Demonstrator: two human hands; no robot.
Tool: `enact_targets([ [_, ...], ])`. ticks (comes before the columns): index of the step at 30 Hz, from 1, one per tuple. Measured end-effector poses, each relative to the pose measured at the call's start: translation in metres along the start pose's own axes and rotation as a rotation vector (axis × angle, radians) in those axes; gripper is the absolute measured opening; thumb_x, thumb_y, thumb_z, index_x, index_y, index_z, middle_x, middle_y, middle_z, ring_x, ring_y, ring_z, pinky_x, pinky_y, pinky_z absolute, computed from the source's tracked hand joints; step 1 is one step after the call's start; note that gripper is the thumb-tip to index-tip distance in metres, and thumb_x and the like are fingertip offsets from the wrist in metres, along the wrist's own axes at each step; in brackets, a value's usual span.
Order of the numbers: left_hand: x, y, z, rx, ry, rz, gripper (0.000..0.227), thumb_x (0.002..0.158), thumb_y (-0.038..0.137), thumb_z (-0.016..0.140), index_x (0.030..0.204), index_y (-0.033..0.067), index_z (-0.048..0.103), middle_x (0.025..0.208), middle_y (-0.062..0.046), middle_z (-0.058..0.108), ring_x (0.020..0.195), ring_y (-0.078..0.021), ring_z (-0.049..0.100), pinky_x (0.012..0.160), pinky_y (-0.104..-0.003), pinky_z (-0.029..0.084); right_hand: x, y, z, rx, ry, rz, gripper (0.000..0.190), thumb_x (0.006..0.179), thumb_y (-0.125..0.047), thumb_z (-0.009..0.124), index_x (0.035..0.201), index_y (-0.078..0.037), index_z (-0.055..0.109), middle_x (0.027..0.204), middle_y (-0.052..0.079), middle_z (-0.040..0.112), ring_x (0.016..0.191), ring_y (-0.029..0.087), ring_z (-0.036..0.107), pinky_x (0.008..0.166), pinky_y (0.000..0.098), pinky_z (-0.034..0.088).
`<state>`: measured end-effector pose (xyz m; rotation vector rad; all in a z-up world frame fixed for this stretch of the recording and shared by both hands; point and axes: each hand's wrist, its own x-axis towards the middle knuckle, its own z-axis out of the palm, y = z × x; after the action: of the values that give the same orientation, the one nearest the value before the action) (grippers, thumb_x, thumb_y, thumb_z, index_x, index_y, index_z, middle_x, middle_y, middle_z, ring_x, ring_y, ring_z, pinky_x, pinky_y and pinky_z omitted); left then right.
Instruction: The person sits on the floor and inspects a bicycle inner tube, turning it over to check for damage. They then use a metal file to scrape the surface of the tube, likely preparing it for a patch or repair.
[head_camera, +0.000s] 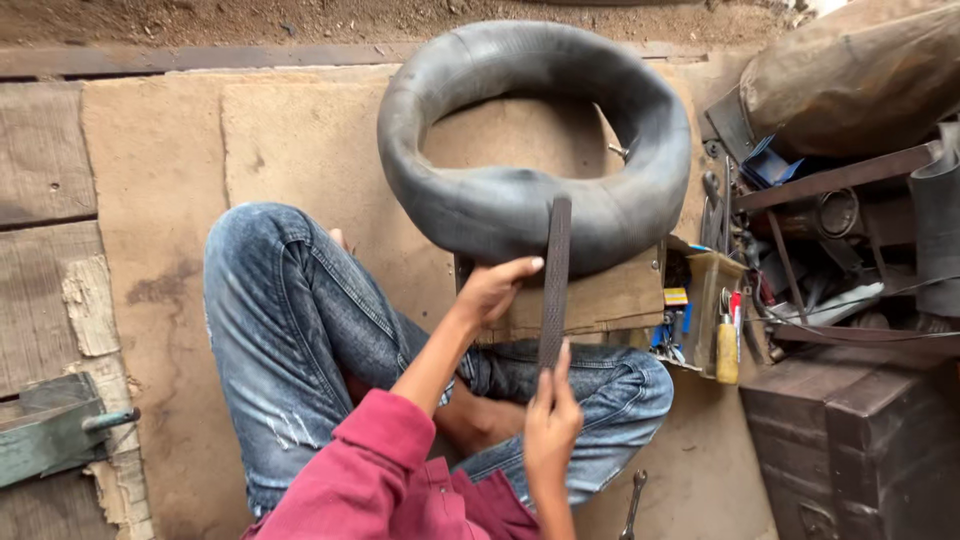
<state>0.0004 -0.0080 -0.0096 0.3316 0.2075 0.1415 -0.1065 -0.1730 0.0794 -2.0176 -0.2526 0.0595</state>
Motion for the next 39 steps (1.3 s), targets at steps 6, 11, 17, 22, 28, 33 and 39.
enact_targets([
  [6,0.0,-0.014,-0.02,-0.083,-0.043,-0.194,0.021,0.109,0.009,0.074,0.11,-0.0111,0.067,0.097,-0.021,0.067,0.09,-0.0387,0.057,0.082,-0.051,0.046,0.157,-0.047,0.045,0.446,-0.025,0.469,0.051,0.104,-0.019,0.052,0.155,-0.019,0.047,0.063,-0.007,0.049,0.045,0.003,0.04,0.036,0.0207,0.031],
  [11,-0.006,0.004,0.014,0.016,0.044,-0.015,0.038,0.084,0.0,0.073,0.121,0.0,0.066,0.118,-0.006,0.069,0.112,-0.0204,0.064,0.101,-0.034,0.051,0.106,-0.046,0.025,0.39,-0.063,0.297,0.051,0.106,-0.024,0.049,0.157,-0.019,0.044,0.054,-0.005,0.04,0.039,0.004,0.033,0.033,0.022,0.025],
  [17,-0.005,0.004,0.013,0.045,0.082,0.015,0.038,0.085,0.0,0.073,0.122,-0.0028,0.066,0.122,-0.006,0.069,0.116,-0.0188,0.064,0.106,-0.034,0.048,0.013,-0.017,-0.003,-0.214,0.036,0.006,0.049,0.105,-0.011,0.054,0.154,-0.01,0.051,0.126,0.007,0.069,0.074,0.004,0.058,0.063,0.02,0.049],
  [22,0.003,-0.023,-0.034,0.055,-0.152,-0.016,0.023,0.104,0.012,0.072,0.11,-0.0107,0.07,0.106,-0.015,0.072,0.104,-0.0271,0.065,0.101,-0.041,0.05,0.132,-0.045,0.03,0.178,-0.148,0.192,0.048,0.108,-0.015,0.051,0.156,-0.013,0.053,0.066,-0.002,0.042,0.05,0.003,0.036,0.042,0.021,0.029],
  [28,0.013,-0.023,-0.023,-0.062,-0.052,-0.087,0.02,0.094,0.009,0.073,0.11,-0.0027,0.069,0.11,-0.009,0.07,0.105,-0.023,0.063,0.1,-0.038,0.046,0.107,-0.063,0.032,0.489,-0.044,0.38,0.051,0.104,-0.021,0.051,0.155,-0.014,0.049,0.053,-0.006,0.037,0.04,0.003,0.034,0.034,0.022,0.025],
  [33,0.0,0.011,0.011,0.023,0.151,-0.037,0.039,0.083,0.002,0.076,0.12,-0.0001,0.067,0.123,-0.005,0.068,0.118,-0.0197,0.06,0.108,-0.036,0.043,0.014,-0.024,0.001,0.065,0.052,0.219,0.049,0.103,-0.013,0.053,0.151,-0.009,0.051,0.114,-0.001,0.071,0.061,0.002,0.045,0.049,0.0208,0.041],
  [39,-0.006,0.015,0.012,0.027,0.038,-0.006,0.039,0.087,0.001,0.076,0.125,-0.0054,0.065,0.126,-0.011,0.067,0.119,-0.0224,0.061,0.109,-0.037,0.046,0.085,-0.025,0.024,-0.343,0.087,-0.521,0.034,0.12,-0.011,0.047,0.154,-0.009,0.042,0.123,0.015,0.072,0.103,0.011,0.068,0.088,0.028,0.054],
])
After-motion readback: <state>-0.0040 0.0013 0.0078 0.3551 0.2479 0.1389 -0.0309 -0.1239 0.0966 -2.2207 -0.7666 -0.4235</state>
